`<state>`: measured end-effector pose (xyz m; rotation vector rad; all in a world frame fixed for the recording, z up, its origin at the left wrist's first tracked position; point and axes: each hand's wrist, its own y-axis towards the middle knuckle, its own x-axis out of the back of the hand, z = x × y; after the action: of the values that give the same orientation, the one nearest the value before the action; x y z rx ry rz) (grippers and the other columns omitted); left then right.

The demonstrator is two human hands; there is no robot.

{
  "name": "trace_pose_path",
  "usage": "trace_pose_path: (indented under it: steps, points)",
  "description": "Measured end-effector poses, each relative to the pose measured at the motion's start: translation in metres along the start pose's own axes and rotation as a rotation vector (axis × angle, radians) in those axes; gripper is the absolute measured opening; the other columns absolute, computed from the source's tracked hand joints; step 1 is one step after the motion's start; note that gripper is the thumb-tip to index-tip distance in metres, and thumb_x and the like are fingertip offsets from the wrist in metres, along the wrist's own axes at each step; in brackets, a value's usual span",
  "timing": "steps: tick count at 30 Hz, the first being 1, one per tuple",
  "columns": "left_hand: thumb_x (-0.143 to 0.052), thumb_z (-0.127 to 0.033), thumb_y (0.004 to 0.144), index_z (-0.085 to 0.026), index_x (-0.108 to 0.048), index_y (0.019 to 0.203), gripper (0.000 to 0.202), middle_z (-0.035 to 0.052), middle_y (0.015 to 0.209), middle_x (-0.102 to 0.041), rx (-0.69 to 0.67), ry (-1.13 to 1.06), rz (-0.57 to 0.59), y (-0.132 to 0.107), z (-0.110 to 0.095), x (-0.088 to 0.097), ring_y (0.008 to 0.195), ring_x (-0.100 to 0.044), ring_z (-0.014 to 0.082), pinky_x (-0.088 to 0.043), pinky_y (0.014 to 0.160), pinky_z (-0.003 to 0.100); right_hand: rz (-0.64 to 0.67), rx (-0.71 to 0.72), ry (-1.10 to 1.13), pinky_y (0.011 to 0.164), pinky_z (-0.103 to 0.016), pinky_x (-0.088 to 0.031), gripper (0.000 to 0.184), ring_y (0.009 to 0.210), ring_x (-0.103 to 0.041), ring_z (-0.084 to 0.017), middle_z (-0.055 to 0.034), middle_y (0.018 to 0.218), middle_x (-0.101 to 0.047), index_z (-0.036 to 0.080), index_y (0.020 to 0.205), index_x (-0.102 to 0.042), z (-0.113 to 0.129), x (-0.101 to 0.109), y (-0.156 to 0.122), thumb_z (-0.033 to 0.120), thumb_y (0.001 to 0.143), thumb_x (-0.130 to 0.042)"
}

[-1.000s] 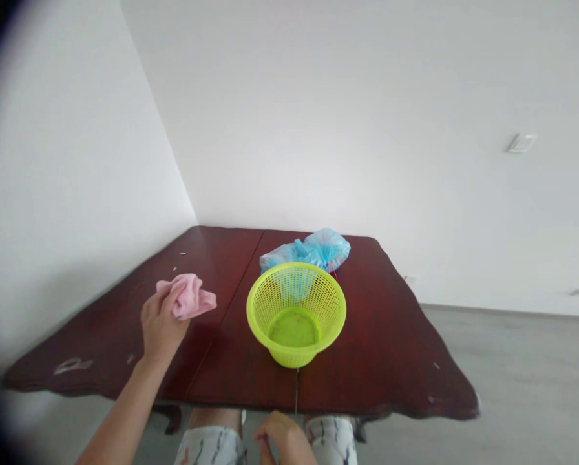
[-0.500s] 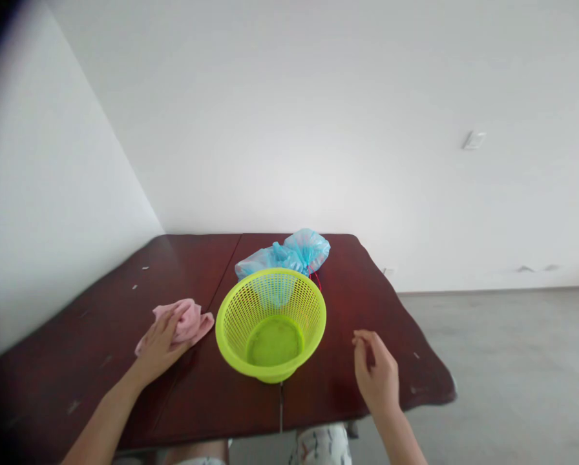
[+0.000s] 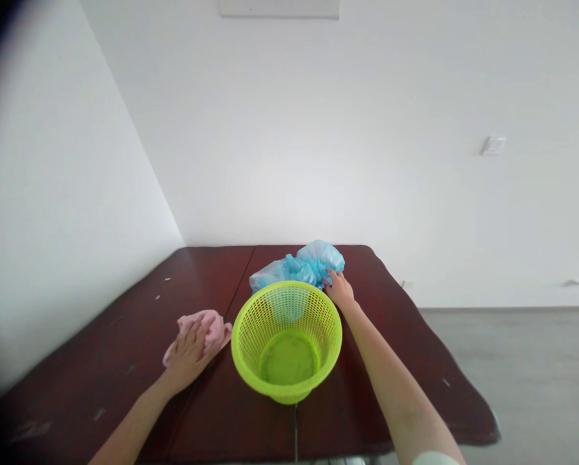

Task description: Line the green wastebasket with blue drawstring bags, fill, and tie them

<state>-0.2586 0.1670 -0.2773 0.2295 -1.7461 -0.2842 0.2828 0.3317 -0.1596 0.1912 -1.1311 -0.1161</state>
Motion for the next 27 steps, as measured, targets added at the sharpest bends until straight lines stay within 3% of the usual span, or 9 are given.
trace_pose_path:
  steps: [2,5,9,12,17,20,23,25,27]
  points:
    - [-0.051,-0.061,0.116,-0.026,-0.039,0.192,0.085,0.0198,0.197,-0.037,0.019,-0.036,0.031,0.000,-0.001,0.001,0.186,-0.023,0.0518,-0.033,0.141,0.076,0.022,-0.086,0.019,0.113,-0.045,-0.058,0.042,0.127,-0.078,-0.030,-0.0175,0.141,-0.082,0.019,0.152,-0.078,-0.015,-0.002,-0.003,0.041,0.117,-0.066]
    - [-0.057,-0.062,0.113,-0.026,-0.041,0.191,0.088,0.0209,0.197,-0.036,0.014,-0.071,0.030,-0.001,0.000,0.001,0.186,-0.021,0.0528,-0.031,0.142,0.078,0.003,-0.174,0.064,0.110,-0.049,-0.059,0.027,0.114,-0.079,-0.029,-0.0122,0.118,-0.084,0.017,0.114,-0.083,-0.042,0.000,-0.028,0.043,0.113,-0.075]
    - [-0.061,-0.060,0.110,-0.027,-0.034,0.193,0.093,0.0188,0.199,-0.034,-0.017,-0.048,0.003,-0.002,0.006,-0.006,0.189,-0.015,0.0482,-0.026,0.146,0.074,-0.112,-0.211,0.218,0.089,-0.039,-0.056,0.030,0.092,-0.075,-0.027,-0.0120,0.096,-0.082,0.021,0.088,-0.076,-0.061,-0.001,-0.085,0.043,0.108,-0.068]
    - [-0.057,-0.063,0.110,-0.023,-0.033,0.193,0.096,0.0206,0.199,-0.032,-0.021,-0.034,0.025,-0.001,0.012,-0.014,0.189,-0.013,0.0477,-0.024,0.147,0.072,-0.237,-0.203,0.392,0.074,-0.037,-0.053,0.047,0.075,-0.070,-0.026,-0.0065,0.078,-0.076,0.025,0.083,-0.071,-0.062,-0.006,-0.127,0.065,0.105,-0.062]
    - [-0.058,-0.061,0.109,-0.025,-0.033,0.193,0.095,0.0186,0.199,-0.032,-0.010,-0.060,0.011,0.000,0.008,-0.011,0.188,-0.018,0.0498,-0.026,0.146,0.073,-0.576,-0.263,0.639,0.068,-0.039,-0.060,0.071,0.072,-0.073,-0.027,-0.0072,0.081,-0.077,0.023,0.094,-0.071,-0.055,0.003,-0.195,0.093,0.101,-0.057]
    - [-0.060,-0.057,0.110,-0.027,-0.037,0.192,0.090,0.0173,0.199,-0.034,-0.016,-0.076,-0.030,-0.001,-0.001,0.000,0.186,-0.022,0.0495,-0.029,0.145,0.071,-0.871,-0.307,0.712,0.073,-0.040,-0.062,0.061,0.076,-0.074,-0.026,-0.0072,0.090,-0.078,0.023,0.105,-0.073,-0.049,0.020,-0.242,0.084,0.103,-0.070]
    - [-0.058,-0.057,0.110,-0.024,-0.040,0.190,0.088,0.0189,0.197,-0.036,-0.025,-0.085,-0.043,-0.003,-0.007,0.007,0.186,-0.022,0.0499,-0.027,0.146,0.071,-1.172,-0.213,0.688,0.086,-0.046,-0.065,0.044,0.090,-0.078,-0.029,-0.0111,0.110,-0.080,0.024,0.117,-0.077,-0.042,0.042,-0.278,0.067,0.109,-0.075]
    - [-0.056,-0.059,0.111,-0.023,-0.042,0.189,0.087,0.0192,0.196,-0.038,-0.020,-0.084,-0.034,-0.003,-0.007,0.010,0.186,-0.022,0.0496,-0.027,0.146,0.071,-1.182,-0.117,0.643,0.101,-0.054,-0.066,0.046,0.114,-0.080,-0.035,-0.0169,0.135,-0.079,0.024,0.135,-0.078,-0.040,0.055,-0.290,0.064,0.113,-0.069]
    - [-0.054,-0.060,0.111,-0.024,-0.042,0.189,0.086,0.0184,0.197,-0.038,-0.013,-0.081,-0.019,-0.001,-0.008,0.011,0.186,-0.023,0.0478,-0.026,0.147,0.069,-1.031,-0.109,0.647,0.111,-0.059,-0.065,0.058,0.135,-0.076,-0.039,-0.0204,0.156,-0.072,0.025,0.153,-0.071,-0.042,0.060,-0.291,0.066,0.112,-0.068]
